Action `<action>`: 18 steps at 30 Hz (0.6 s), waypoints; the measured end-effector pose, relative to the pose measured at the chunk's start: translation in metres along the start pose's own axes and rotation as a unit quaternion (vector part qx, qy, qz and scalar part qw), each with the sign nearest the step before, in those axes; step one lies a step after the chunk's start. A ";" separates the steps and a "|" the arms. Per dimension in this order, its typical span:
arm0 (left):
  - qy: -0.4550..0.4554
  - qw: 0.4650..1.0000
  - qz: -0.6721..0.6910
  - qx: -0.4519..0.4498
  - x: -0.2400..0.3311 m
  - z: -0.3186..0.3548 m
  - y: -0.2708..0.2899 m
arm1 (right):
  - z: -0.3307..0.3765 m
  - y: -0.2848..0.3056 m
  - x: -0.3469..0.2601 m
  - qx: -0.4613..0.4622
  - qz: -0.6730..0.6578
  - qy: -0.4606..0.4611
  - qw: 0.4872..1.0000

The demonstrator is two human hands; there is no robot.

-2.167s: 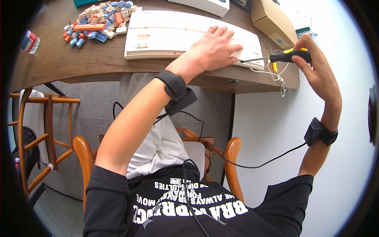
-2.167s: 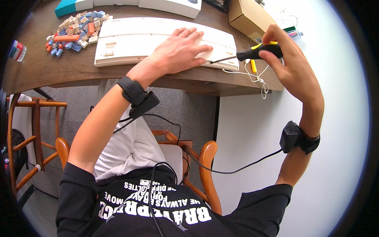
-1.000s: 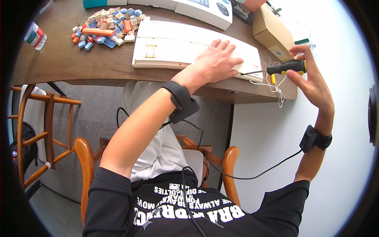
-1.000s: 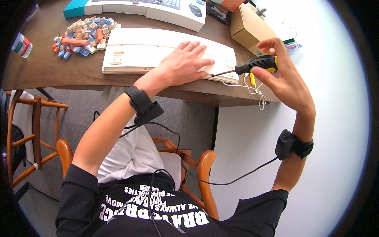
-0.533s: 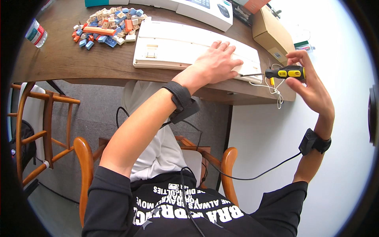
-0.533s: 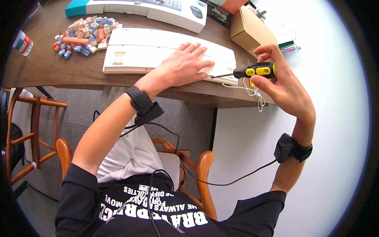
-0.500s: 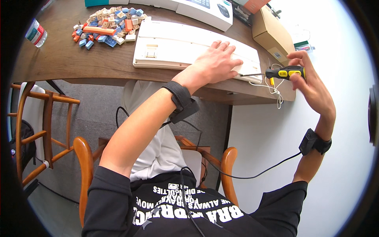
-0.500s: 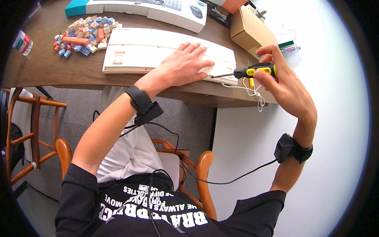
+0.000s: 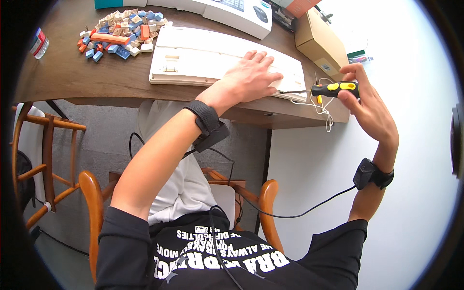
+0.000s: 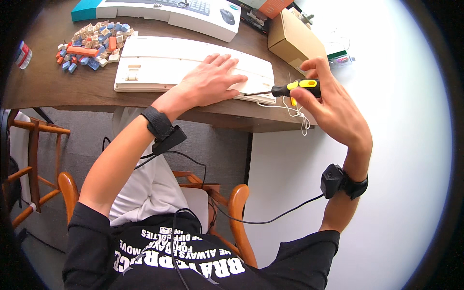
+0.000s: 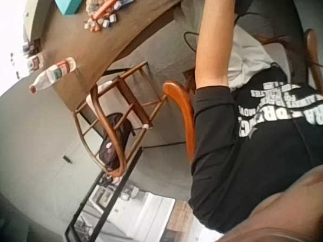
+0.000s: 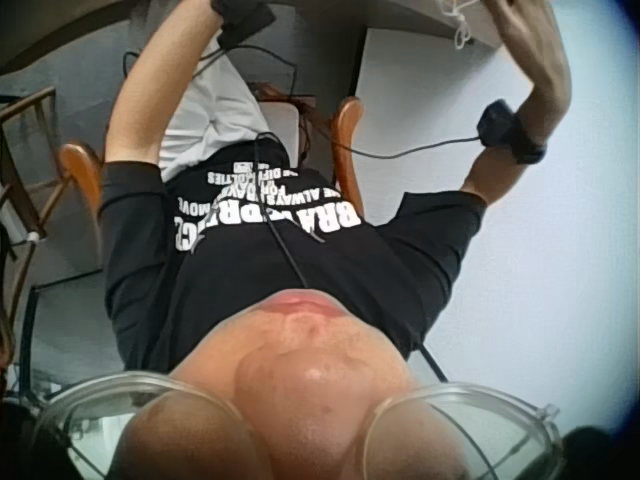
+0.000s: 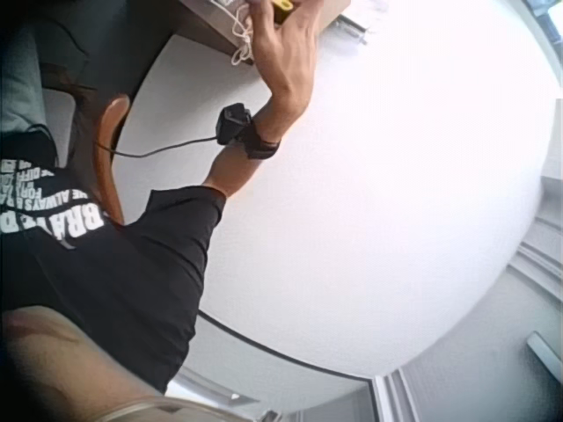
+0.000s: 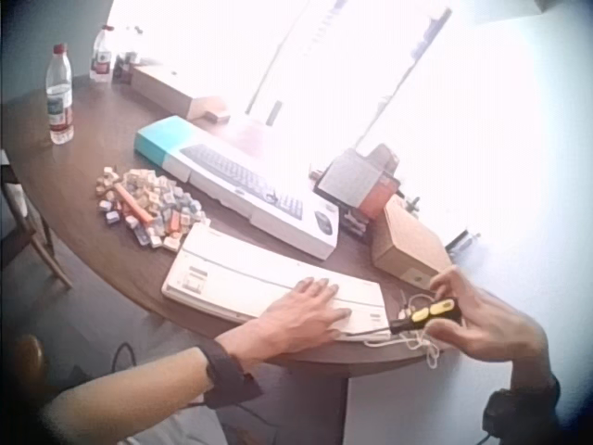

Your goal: The person uses a screwdriver to remove screws from the back of a keyboard and then pulls the keyboard housing apart to separate the plastic frame from the internal components.

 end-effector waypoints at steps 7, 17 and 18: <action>-0.006 1.000 -0.003 0.020 0.001 0.000 0.001 | -0.004 0.000 0.004 0.060 0.020 0.035 0.997; -0.014 1.000 0.004 0.025 0.004 -0.001 0.002 | -0.013 -0.009 0.042 0.140 -0.089 -0.033 0.986; -0.013 1.000 0.001 0.022 0.003 -0.001 0.002 | -0.016 -0.005 0.037 0.196 -0.001 0.007 0.981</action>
Point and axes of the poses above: each hand's wrist, its own z-axis away from the middle knuckle, its own y-axis out of the back of the hand, x = y × z, the point moved 6 cm from there along -z, towards the middle knuckle, and after that the axes turned 14 degrees about y, right-handed, at the moved point
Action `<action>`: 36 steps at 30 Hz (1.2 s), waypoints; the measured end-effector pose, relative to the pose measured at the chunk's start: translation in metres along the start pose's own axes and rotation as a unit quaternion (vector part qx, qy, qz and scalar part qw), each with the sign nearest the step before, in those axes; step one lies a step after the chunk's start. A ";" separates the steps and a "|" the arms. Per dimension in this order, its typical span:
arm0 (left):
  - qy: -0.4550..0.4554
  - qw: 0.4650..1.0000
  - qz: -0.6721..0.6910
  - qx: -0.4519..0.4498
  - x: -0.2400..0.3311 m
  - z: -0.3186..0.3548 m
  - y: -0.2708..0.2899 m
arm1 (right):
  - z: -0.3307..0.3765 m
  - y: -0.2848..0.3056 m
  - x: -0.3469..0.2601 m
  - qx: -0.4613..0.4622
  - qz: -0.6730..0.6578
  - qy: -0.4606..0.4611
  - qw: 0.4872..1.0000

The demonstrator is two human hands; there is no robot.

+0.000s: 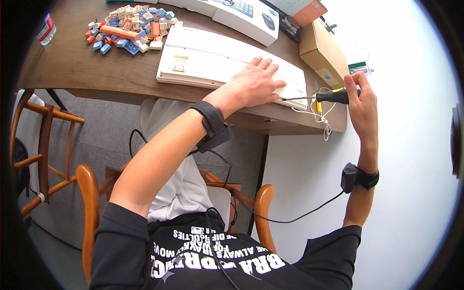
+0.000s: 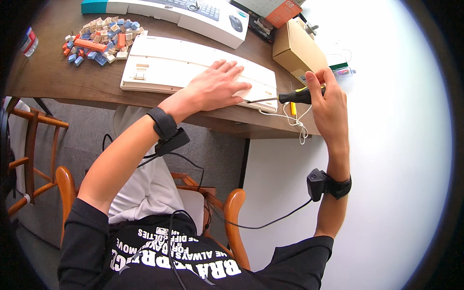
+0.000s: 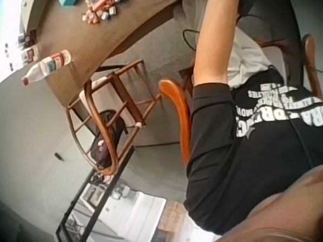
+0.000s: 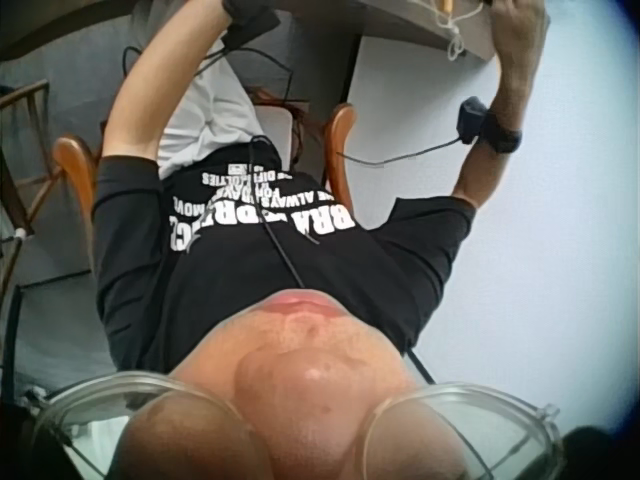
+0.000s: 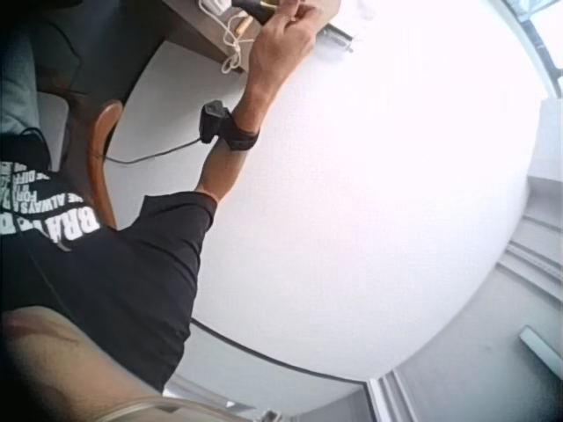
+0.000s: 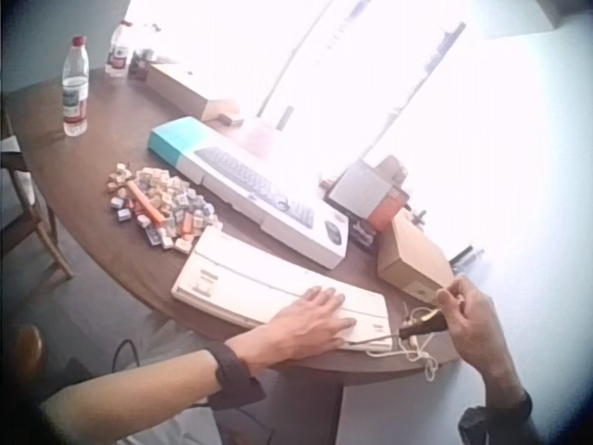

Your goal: The person uses a screwdriver to remove screws from the back of a keyboard and then pulls the keyboard housing apart to separate the plastic frame from the internal components.

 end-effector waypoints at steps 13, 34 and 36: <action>0.004 1.000 0.003 -0.016 0.001 0.001 0.002 | 0.002 0.001 -0.012 0.000 -0.161 0.042 0.986; 0.016 1.000 0.004 -0.023 -0.002 0.001 0.001 | 0.013 0.004 -0.004 -0.134 0.029 -0.050 0.989; 0.008 1.000 0.005 -0.007 -0.001 0.001 0.003 | 0.016 0.007 -0.008 -0.082 -0.029 0.038 0.995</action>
Point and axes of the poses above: each hand's wrist, its own z-axis away from the middle knuckle, its own y-axis out of the back of the hand, x = y × z, the point moved 6 cm from there along -z, towards the middle knuckle, and after that the axes turned 14 degrees about y, right-handed, at the moved point
